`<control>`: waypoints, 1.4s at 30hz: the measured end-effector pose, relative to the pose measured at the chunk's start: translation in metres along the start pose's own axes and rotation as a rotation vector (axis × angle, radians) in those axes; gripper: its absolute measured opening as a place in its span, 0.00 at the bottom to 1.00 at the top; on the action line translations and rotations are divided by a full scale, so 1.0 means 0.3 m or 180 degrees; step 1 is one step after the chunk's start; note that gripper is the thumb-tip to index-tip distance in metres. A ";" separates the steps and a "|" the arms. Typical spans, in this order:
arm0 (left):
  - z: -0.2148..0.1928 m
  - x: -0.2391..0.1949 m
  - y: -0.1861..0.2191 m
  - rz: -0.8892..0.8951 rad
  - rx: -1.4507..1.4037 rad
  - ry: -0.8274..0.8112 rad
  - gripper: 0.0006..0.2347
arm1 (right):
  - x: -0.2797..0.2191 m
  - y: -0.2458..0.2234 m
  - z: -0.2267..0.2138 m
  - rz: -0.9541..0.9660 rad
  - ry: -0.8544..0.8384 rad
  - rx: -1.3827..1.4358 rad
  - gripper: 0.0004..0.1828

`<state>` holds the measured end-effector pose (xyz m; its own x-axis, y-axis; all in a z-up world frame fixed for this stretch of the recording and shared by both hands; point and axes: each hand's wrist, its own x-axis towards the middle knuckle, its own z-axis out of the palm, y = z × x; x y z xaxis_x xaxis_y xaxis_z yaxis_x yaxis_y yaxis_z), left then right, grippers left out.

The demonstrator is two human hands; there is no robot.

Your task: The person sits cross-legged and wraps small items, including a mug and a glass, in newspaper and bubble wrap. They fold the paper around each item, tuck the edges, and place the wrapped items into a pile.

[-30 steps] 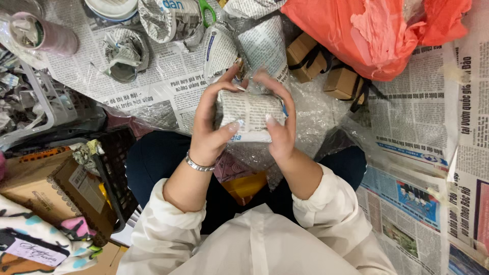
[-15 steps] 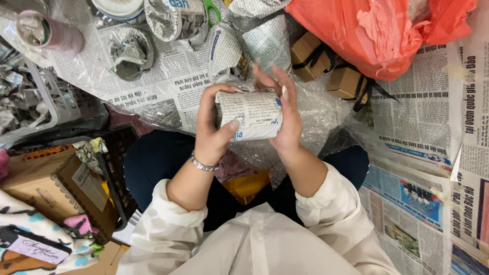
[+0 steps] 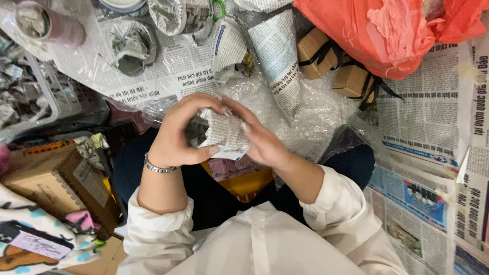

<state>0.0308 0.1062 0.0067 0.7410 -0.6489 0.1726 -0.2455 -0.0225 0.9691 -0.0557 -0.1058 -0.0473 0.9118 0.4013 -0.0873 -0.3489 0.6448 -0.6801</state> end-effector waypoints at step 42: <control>0.153 0.002 -0.149 -0.0545 0.3283 -0.0270 0.31 | 0.021 0.033 -0.130 -0.0290 0.1124 -0.6101 0.57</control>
<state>0.0135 0.0718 -0.0445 0.7797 -0.6261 -0.0043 -0.5847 -0.7306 0.3528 -0.0450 -0.1225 -0.0830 0.9911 0.1285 0.0358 0.1312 -0.8918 -0.4330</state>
